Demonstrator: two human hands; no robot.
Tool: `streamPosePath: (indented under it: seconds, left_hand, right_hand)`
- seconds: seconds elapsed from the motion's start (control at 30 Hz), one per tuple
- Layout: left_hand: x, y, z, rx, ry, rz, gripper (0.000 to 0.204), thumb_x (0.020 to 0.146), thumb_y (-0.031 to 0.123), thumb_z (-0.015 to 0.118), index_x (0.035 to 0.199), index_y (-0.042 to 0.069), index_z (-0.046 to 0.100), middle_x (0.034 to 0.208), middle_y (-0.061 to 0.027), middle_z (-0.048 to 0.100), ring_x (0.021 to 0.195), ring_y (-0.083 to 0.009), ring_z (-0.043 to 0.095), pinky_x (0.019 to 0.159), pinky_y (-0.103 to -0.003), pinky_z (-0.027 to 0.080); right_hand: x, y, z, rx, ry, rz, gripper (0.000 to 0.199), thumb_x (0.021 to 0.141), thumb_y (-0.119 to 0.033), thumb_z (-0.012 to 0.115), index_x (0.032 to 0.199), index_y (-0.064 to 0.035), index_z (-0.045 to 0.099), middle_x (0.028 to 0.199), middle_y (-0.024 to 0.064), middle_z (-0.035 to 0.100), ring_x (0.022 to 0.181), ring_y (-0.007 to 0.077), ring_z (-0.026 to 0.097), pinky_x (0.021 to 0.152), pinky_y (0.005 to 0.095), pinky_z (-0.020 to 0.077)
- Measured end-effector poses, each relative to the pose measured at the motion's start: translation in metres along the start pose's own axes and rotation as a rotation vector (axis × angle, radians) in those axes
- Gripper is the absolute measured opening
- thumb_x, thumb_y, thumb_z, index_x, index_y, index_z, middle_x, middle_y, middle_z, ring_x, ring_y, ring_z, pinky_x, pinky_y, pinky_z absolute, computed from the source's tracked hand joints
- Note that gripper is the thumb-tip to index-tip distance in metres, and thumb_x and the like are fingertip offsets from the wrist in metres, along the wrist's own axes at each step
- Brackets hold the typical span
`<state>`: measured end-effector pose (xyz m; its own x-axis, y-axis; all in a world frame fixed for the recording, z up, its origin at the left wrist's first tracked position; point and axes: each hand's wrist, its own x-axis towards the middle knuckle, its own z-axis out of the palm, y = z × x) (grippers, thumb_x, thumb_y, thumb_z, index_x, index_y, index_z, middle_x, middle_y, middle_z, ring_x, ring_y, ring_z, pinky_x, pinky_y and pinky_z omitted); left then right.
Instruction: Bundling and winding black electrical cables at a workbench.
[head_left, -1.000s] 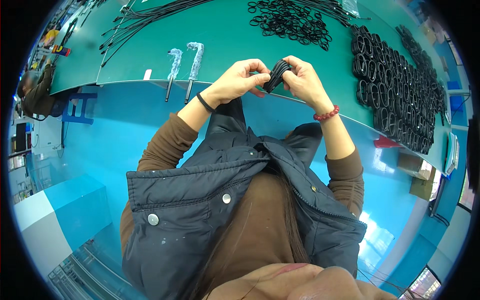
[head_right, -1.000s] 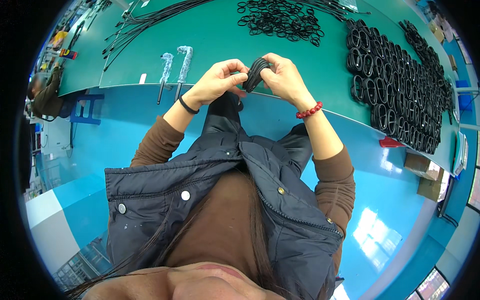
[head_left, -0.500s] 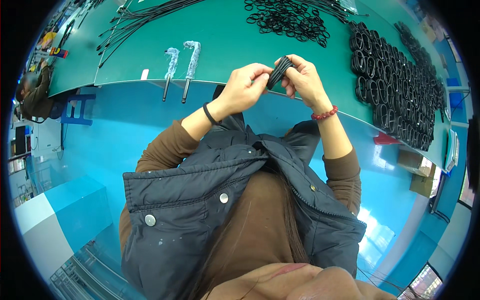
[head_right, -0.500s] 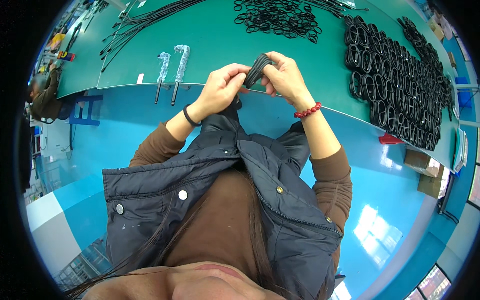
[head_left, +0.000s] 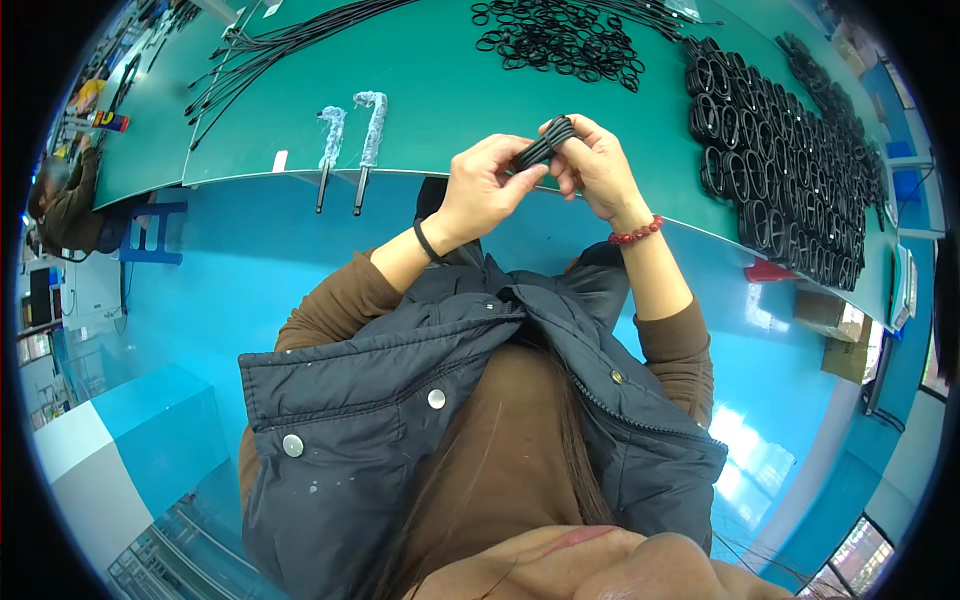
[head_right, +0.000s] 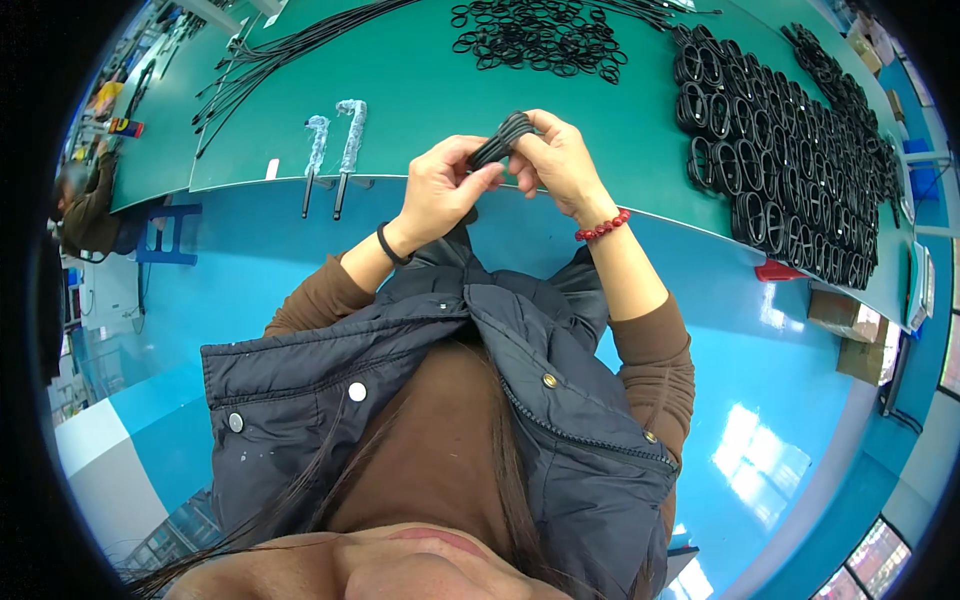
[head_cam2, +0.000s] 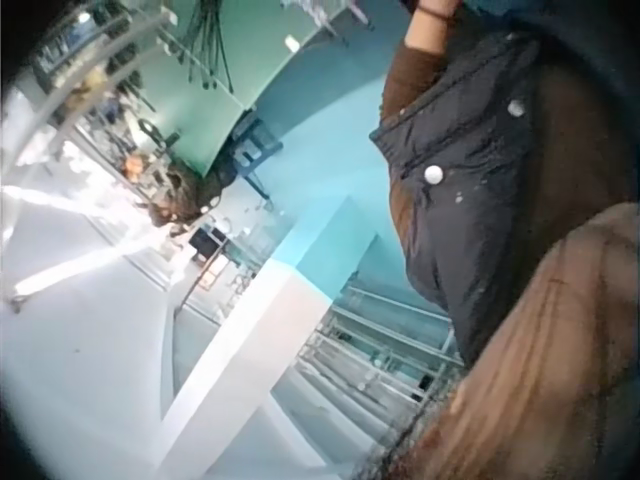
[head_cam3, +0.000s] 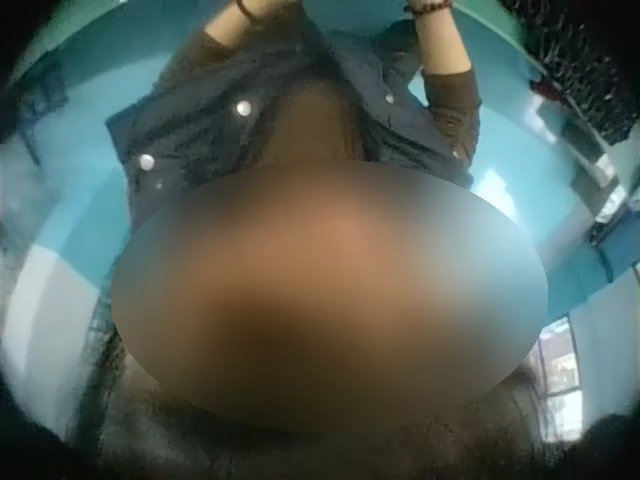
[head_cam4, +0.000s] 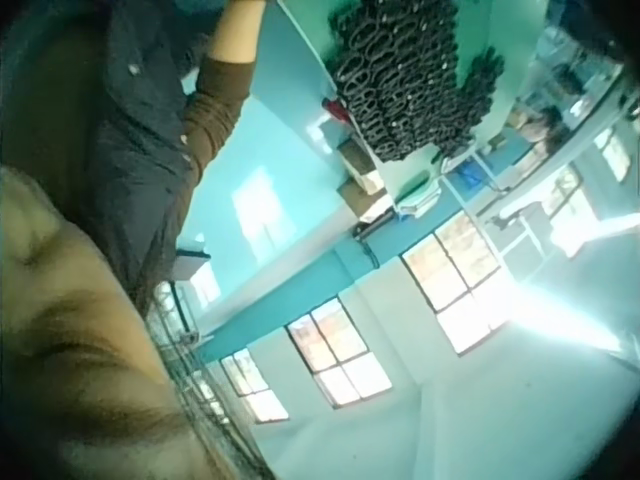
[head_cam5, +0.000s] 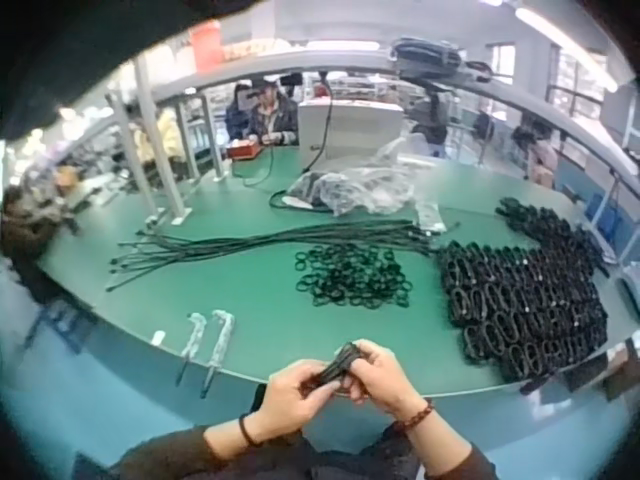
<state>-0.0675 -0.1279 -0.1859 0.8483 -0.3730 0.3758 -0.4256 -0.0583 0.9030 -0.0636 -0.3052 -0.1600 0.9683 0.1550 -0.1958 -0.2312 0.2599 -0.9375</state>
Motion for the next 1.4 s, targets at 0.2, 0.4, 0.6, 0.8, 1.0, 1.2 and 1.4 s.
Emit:
streamPosePath:
  seconds: [0.2, 0.4, 0.6, 0.8, 1.0, 1.2, 1.4]
  left_hand:
    - [-0.001, 0.004, 0.005, -0.514, -0.046, -0.236, 0.029, 0.088, 0.004, 0.065, 0.114, -0.006, 0.056, 0.113, -0.0172, 0.06, 0.082, -0.0212, 0.066, 0.073, -0.027, 0.058]
    - [0.002, 0.003, 0.012, -0.615, -0.084, -0.329, 0.027, 0.089, 0.005, 0.065, 0.112, -0.006, 0.057, 0.111, -0.017, 0.061, 0.086, -0.0222, 0.067, 0.074, -0.027, 0.058]
    - [0.008, 0.004, 0.017, -0.705, -0.066, -0.483, 0.027, 0.09, 0.007, 0.065, 0.111, -0.007, 0.057, 0.109, -0.0164, 0.062, 0.087, -0.0213, 0.066, 0.075, -0.027, 0.058]
    - [0.016, 0.006, 0.034, -0.649, -0.041, -0.475, 0.028, 0.089, 0.007, 0.066, 0.111, -0.008, 0.058, 0.115, -0.0171, 0.058, 0.087, -0.0201, 0.066, 0.074, -0.027, 0.058]
    - [0.013, 0.004, 0.065, -0.251, -0.098, -0.305, 0.03, 0.088, 0.006, 0.064, 0.115, -0.005, 0.058, 0.123, -0.0176, 0.053, 0.083, -0.0178, 0.064, 0.071, -0.026, 0.058]
    - [0.016, 0.01, 0.074, -0.244, -0.063, -0.135, 0.03, 0.088, 0.003, 0.062, 0.118, -0.003, 0.057, 0.13, -0.0172, 0.048, 0.079, -0.0165, 0.062, 0.069, -0.025, 0.057]
    - [0.01, -0.019, 0.019, -0.013, -0.01, -0.191, 0.022, 0.092, 0.002, 0.055, 0.114, -0.002, 0.057, 0.119, -0.0134, 0.056, 0.078, -0.0153, 0.063, 0.066, -0.023, 0.055]
  right_hand:
    - [-0.002, 0.006, -0.009, 0.068, -0.033, -0.02, 0.015, 0.09, -0.009, 0.051, 0.1, -0.0036, 0.062, 0.059, 0.0015, 0.057, 0.041, 0.0056, 0.048, 0.035, 0.0164, 0.0363]
    - [-0.005, 0.002, -0.018, -0.011, 0.017, -0.036, 0.014, 0.09, -0.009, 0.052, 0.099, -0.0039, 0.062, 0.058, 0.0009, 0.057, 0.041, 0.0056, 0.048, 0.034, 0.0157, 0.0356]
    - [-0.012, 0.009, -0.031, 0.088, -0.01, -0.035, 0.016, 0.091, -0.01, 0.052, 0.103, -0.0038, 0.061, 0.07, 0.0048, 0.061, 0.05, 0.0074, 0.054, 0.041, 0.0173, 0.0417]
    - [-0.021, 0.019, -0.027, 0.205, 0.04, -0.218, 0.021, 0.088, -0.01, 0.057, 0.109, -0.0029, 0.059, 0.087, 0.0083, 0.063, 0.064, 0.0107, 0.059, 0.054, 0.0206, 0.0484]
    - [-0.034, 0.024, -0.029, -0.225, 0.321, -0.501, 0.028, 0.086, -0.008, 0.061, 0.113, -0.0007, 0.057, 0.095, 0.0088, 0.063, 0.07, 0.0124, 0.059, 0.061, 0.0228, 0.0516]
    - [-0.09, -0.069, -0.132, -0.549, 0.704, -0.549, 0.032, 0.084, -0.007, 0.063, 0.116, -0.0018, 0.061, 0.093, 0.0059, 0.066, 0.07, 0.0099, 0.058, 0.058, 0.0224, 0.0512]
    - [-0.194, -0.087, -0.396, -1.487, 1.552, -0.176, 0.047, 0.079, -0.028, 0.069, 0.114, -0.0018, 0.055, 0.101, 0.0181, 0.064, 0.09, 0.0359, 0.063, 0.079, 0.0423, 0.0517]
